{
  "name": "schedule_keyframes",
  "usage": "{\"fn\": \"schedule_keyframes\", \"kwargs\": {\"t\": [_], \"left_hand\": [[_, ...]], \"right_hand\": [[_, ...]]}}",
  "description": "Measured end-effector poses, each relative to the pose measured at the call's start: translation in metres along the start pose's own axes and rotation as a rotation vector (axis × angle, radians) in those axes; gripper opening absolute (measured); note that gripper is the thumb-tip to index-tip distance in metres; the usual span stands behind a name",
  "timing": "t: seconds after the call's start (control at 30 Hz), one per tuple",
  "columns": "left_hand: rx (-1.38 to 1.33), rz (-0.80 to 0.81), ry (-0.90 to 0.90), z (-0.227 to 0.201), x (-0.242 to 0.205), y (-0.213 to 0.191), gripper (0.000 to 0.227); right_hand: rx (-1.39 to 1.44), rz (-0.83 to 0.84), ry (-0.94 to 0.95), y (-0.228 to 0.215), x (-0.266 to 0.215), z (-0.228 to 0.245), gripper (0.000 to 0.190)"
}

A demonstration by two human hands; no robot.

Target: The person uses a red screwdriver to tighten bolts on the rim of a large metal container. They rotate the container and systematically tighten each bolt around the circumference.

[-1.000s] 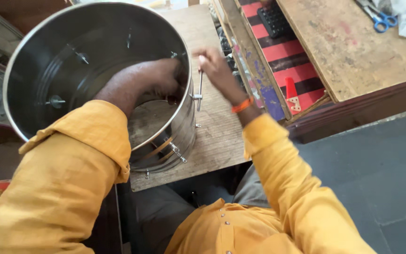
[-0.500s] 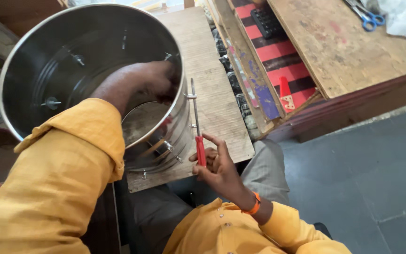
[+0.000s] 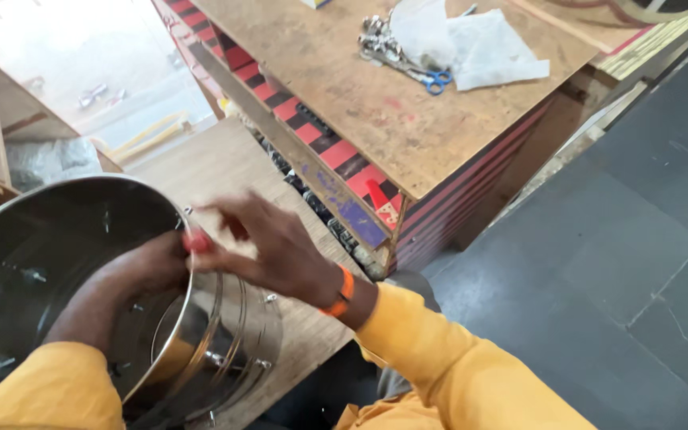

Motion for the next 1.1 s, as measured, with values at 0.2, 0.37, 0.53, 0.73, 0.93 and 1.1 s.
{"fn": "schedule_keyframes", "kwargs": {"t": [0.2,0.37,0.53,0.73,0.93,1.1], "left_hand": [[0.274,-0.113,0.065,0.003,0.023,-0.022,0.019],[0.175,-0.077,0.064,0.022,0.040,-0.021,0.016],[0.151,-0.063,0.053,0.023,0.037,-0.019,0.018],[0.167,-0.091,0.068,0.000,0.023,-0.022,0.026],[0.224,-0.075,0.035,0.019,0.040,-0.026,0.025],[0.224,-0.080,0.097,0.016,0.045,-0.024,0.022]], "right_hand": [[-0.045,-0.044,0.044,0.043,0.071,-0.071,0.038],[-0.130,0.078,0.180,0.076,0.065,-0.137,0.015],[-0.132,0.245,0.065,0.091,0.012,-0.178,0.023],[-0.200,0.399,0.074,0.091,-0.112,-0.185,0.035],[-0.359,0.686,0.424,0.068,-0.173,-0.134,0.053],[0.277,0.461,0.597,0.034,-0.178,-0.057,0.054]]}}
Point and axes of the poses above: each hand's wrist, its own x-axis towards the middle knuckle, its own y-axis out of the palm, z = x × y, the point moved 9 cm from there along x, towards the middle knuckle, and after that the axes turned 7 degrees about -z, right-handed, at the moved point
